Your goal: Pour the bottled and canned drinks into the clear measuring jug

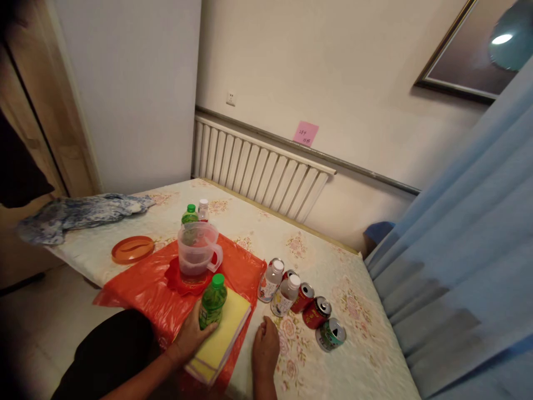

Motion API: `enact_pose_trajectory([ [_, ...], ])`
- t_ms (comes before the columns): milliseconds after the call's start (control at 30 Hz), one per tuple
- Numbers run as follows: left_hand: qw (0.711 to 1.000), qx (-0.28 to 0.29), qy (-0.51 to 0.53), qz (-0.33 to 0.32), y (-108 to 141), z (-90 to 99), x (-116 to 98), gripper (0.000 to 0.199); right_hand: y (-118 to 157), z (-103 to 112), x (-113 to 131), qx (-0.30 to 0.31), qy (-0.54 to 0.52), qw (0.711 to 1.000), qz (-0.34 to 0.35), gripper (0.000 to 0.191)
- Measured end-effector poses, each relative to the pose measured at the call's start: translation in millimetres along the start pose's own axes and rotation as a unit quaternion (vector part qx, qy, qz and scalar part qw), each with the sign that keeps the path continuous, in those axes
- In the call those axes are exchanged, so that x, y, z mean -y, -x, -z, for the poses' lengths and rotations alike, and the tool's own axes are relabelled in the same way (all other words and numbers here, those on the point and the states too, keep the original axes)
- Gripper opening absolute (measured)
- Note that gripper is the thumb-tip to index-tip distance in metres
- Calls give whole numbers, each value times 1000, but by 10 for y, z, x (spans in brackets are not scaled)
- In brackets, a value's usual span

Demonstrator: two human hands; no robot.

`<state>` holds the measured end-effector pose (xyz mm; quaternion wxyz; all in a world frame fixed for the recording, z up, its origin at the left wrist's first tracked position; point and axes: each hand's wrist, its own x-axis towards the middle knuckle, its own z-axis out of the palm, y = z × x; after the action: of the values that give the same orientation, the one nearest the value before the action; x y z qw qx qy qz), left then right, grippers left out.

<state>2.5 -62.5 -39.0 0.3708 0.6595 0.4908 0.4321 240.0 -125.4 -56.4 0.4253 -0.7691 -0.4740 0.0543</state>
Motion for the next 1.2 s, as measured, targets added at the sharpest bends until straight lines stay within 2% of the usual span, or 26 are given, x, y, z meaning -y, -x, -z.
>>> enact_pose_trajectory([
  [100,1000,-3,-3,10,2,2,-13,63,-22,37,52,-4,-28,999,-45,48],
  [200,1000,-3,-2,7,6,10,-33,63,-85,84,229,-2,-84,991,-103,42],
  [300,1000,-3,-3,-1,12,19,-52,62,-183,126,592,38,-189,976,-106,35],
  [400,1000,-2,-3,-7,13,18,-53,64,-273,195,1107,81,-294,949,-84,36],
  [500,1000,4,-3,-10,8,9,-27,65,-319,325,1639,117,-322,939,-16,41],
  [600,1000,6,6,-15,2,1,5,64,-325,474,2053,120,-250,955,108,44],
  [667,1000,2,21,-18,0,0,18,65,-319,542,2233,110,-181,960,181,45],
  [767,999,3,44,-19,-2,9,17,65,-310,575,2369,97,-97,960,242,32],
  [900,998,14,55,-20,-5,24,3,66,-300,572,2410,106,-43,957,268,17],
  [1033,998,7,56,-22,-5,28,-10,65,-296,616,2415,128,-27,952,277,17],
  [1200,999,5,46,-27,2,46,-55,65,-311,666,2407,146,-71,943,291,24],
])
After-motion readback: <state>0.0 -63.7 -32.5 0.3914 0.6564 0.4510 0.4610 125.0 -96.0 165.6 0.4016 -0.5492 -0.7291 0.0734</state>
